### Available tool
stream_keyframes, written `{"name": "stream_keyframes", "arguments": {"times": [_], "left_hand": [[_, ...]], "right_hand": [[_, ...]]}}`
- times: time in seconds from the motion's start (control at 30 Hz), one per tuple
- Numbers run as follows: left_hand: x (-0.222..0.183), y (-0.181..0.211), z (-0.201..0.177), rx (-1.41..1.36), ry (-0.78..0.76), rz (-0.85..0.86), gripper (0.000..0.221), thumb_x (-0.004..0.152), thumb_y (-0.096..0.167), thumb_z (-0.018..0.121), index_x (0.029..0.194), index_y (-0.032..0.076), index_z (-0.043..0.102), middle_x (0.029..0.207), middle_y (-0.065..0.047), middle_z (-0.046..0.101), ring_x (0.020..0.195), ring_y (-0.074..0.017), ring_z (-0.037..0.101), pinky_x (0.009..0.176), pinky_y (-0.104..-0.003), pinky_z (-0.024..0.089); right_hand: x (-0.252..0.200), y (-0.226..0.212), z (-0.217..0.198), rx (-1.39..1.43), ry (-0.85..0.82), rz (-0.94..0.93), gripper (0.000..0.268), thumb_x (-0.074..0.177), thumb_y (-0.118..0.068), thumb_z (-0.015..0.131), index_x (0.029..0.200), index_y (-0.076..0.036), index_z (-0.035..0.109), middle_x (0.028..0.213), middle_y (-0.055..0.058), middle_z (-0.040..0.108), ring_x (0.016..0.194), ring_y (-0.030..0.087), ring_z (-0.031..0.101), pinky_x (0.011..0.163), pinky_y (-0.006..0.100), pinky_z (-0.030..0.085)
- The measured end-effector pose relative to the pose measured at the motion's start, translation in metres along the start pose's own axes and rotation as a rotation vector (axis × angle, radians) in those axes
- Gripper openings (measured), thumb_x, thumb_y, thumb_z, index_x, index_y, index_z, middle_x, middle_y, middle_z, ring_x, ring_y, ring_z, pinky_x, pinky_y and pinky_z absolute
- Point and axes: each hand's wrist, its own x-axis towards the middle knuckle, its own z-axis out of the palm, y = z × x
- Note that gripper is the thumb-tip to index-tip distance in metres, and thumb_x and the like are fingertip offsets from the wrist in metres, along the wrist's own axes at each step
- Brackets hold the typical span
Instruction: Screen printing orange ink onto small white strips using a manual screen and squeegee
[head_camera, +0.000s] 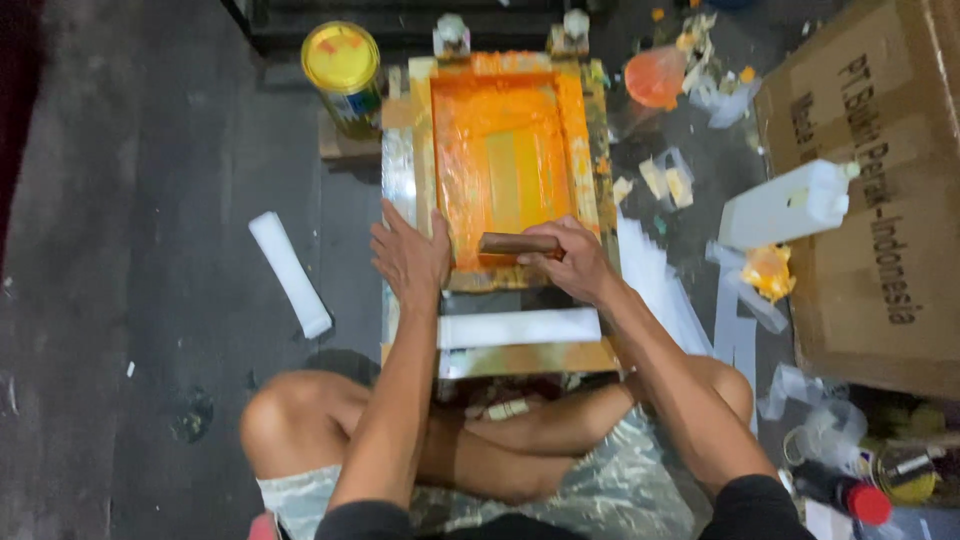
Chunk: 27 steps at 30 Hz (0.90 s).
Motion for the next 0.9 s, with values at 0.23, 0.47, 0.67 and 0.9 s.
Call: {"name": "stream_keyframes", "arguments": {"times": [0.23, 0.47, 0.67, 0.9], "left_hand": [[0.006, 0.003, 0.002, 0.095, -0.022, -0.018, 0.087, 0.093, 0.064, 0.048, 0.157, 0.007, 0.033, 0.128, -0.022, 0.048, 0.12, -0.0472, 0.052, 0.098, -0.061, 0.042], [0.009, 0.008, -0.002, 0.106, -0.041, -0.035, 0.075, 0.099, 0.057, 0.043, 0.156, 0.009, 0.035, 0.12, -0.021, 0.049, 0.113, -0.0456, 0.053, 0.095, -0.058, 0.042], [0.009, 0.002, 0.004, 0.111, -0.041, -0.029, 0.074, 0.101, 0.06, 0.038, 0.155, 0.01, 0.035, 0.124, -0.02, 0.047, 0.113, -0.0439, 0.051, 0.093, -0.056, 0.041], [0.01, -0.003, 0.008, 0.111, -0.07, -0.03, 0.079, 0.101, 0.065, 0.033, 0.157, 0.01, 0.03, 0.128, -0.022, 0.045, 0.119, -0.0457, 0.048, 0.096, -0.058, 0.039]], "right_hand": [[0.095, 0.049, -0.003, -0.088, 0.182, -0.11, 0.029, 0.085, -0.032, 0.088, 0.11, -0.023, 0.079, 0.091, 0.0, 0.075, 0.087, 0.025, 0.065, 0.083, 0.033, 0.05], [0.121, 0.054, -0.003, -0.125, 0.044, -0.03, 0.019, 0.091, -0.022, 0.082, 0.109, -0.018, 0.076, 0.109, 0.004, 0.077, 0.107, 0.03, 0.068, 0.097, 0.039, 0.049], [0.081, 0.029, -0.003, -0.119, 0.011, -0.012, 0.029, 0.087, -0.015, 0.083, 0.114, -0.012, 0.075, 0.111, 0.015, 0.076, 0.11, 0.041, 0.068, 0.099, 0.051, 0.053], [0.013, 0.002, 0.001, -0.037, -0.058, 0.108, 0.028, 0.093, -0.024, 0.078, 0.121, -0.024, 0.074, 0.107, 0.002, 0.076, 0.106, 0.032, 0.07, 0.094, 0.043, 0.054]]}}
